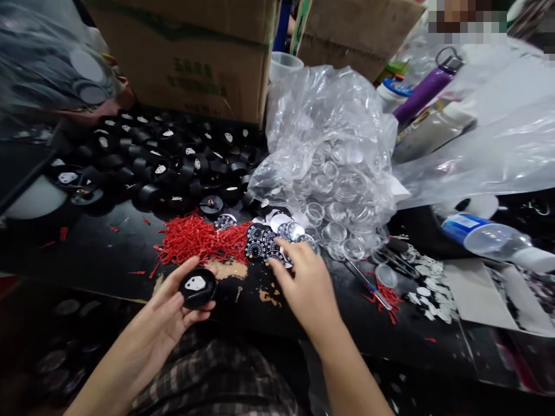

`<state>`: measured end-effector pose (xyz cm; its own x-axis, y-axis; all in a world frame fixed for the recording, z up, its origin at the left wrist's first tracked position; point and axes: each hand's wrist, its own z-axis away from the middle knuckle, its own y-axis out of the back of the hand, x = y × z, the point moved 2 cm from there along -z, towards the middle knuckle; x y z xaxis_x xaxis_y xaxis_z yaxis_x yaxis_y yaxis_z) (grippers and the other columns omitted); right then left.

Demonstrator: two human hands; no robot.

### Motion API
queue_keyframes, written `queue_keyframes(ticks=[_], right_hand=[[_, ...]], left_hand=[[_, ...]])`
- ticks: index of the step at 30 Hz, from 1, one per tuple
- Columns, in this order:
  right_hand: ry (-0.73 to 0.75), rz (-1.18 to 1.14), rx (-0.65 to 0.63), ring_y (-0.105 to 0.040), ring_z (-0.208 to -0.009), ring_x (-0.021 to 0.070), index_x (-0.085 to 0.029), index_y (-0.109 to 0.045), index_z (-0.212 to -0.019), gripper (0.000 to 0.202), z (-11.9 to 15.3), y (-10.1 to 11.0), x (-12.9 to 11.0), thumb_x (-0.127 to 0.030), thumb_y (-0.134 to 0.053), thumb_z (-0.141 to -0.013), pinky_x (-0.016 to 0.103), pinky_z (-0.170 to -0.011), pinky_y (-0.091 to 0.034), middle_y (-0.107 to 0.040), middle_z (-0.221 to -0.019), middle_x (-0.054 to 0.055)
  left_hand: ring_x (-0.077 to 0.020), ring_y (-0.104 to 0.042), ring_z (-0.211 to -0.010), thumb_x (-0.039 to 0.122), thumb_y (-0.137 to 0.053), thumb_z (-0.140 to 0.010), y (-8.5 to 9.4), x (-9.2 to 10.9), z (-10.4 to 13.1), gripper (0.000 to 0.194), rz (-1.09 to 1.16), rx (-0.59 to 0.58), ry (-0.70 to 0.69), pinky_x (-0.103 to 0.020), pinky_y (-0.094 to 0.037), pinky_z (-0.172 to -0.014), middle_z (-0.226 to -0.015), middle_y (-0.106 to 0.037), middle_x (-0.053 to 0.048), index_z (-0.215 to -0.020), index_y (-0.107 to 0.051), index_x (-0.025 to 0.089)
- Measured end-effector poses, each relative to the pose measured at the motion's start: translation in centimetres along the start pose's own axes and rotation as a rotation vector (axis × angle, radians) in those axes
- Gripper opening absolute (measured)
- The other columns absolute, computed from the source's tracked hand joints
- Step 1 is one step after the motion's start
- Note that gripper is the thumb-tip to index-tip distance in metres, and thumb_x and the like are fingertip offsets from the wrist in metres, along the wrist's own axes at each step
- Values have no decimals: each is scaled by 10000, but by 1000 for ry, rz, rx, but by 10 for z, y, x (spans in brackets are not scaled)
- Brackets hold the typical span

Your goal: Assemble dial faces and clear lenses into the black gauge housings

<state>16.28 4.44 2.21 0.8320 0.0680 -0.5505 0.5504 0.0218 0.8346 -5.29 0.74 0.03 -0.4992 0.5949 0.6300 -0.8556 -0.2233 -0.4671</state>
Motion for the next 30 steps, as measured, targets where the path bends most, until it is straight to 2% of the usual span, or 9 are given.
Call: queue_keyframes(ticks=[5, 8, 11, 14, 16, 19, 22, 26, 30], right_hand=[[-35, 197, -73, -570, -1023, 307, -180, -590, -1177, 373, -4, 0, 27, -282, -624, -821, 499, -863, -456, -579, -1088, 120], [-86, 7, -57, -592, -860, 237, -195, -623, -947, 144, -6, -2, 19, -274, -575, -837, 398, -767, -482, -606, -934, 76], [-180, -334, -139, -556, -649, 160, -206, -586, -804, 128, -6, -6, 5, -326, -559, -840, 287, -603, -456, -588, -724, 8], [-217, -537, -179, -524, -571, 131, -204, -564, -769, 209, -7, -10, -2, -402, -570, -838, 250, -528, -418, -550, -641, -25], [-228, -507, -133, -508, -542, 127, -203, -574, -749, 260, -9, -11, 1, -436, -547, -862, 253, -516, -402, -528, -605, -32], [-145, -364, 34, -561, -659, 155, -204, -656, -799, 226, -12, -7, 9, -393, -558, -874, 281, -610, -434, -597, -707, 3], [-22, -297, 189, -587, -804, 176, -217, -704, -856, 155, -10, -1, 5, -325, -593, -857, 293, -689, -461, -631, -884, 40], [-79, -488, -18, -606, -741, 160, -231, -686, -914, 139, -6, -6, -17, -305, -578, -867, 274, -649, -477, -658, -824, 15], [-135, -546, -101, -596, -704, 145, -251, -657, -1076, 231, -6, -10, -29, -287, -568, -867, 267, -644, -481, -669, -823, -4]], left_hand=[[-229, -589, -1156, 234, -676, -798, -15, -16, -3, 307, 103, -145, 55, -288, -520, -903, -1261, -642, -24, -1103, -686, 267], [-220, -562, -1209, 237, -650, -829, -17, -20, -1, 287, 173, -219, 102, -295, -470, -991, -1256, -655, -36, -1114, -674, 249], [-216, -660, -1060, 353, -598, -874, -19, -19, 1, 273, 210, -279, 162, -306, -516, -914, -1161, -707, -91, -1102, -667, 219], [-197, -697, -938, 417, -554, -892, -21, -14, -1, 310, 231, -230, 134, -289, -548, -816, -1083, -734, -105, -1074, -672, 196], [-177, -693, -891, 438, -521, -904, -21, -10, -4, 337, 238, -169, 71, -264, -552, -759, -1088, -729, -101, -1061, -674, 182], [-140, -680, -799, 436, -509, -912, -21, -7, -6, 331, 248, -115, 4, -225, -544, -682, -1050, -734, -83, -1030, -681, 179], [-142, -690, -820, 407, -535, -905, -24, -8, -6, 302, 278, -154, 27, -222, -551, -711, -1037, -739, -79, -1031, -687, 179], [-177, -711, -891, 413, -537, -902, -31, -5, -10, 330, 358, -176, 42, -264, -564, -801, -1047, -744, -97, -1107, -666, 188], [-180, -707, -936, 384, -515, -920, -28, 5, -16, 309, 363, 19, -115, -272, -562, -845, -1027, -749, -99, -1055, -683, 162]])
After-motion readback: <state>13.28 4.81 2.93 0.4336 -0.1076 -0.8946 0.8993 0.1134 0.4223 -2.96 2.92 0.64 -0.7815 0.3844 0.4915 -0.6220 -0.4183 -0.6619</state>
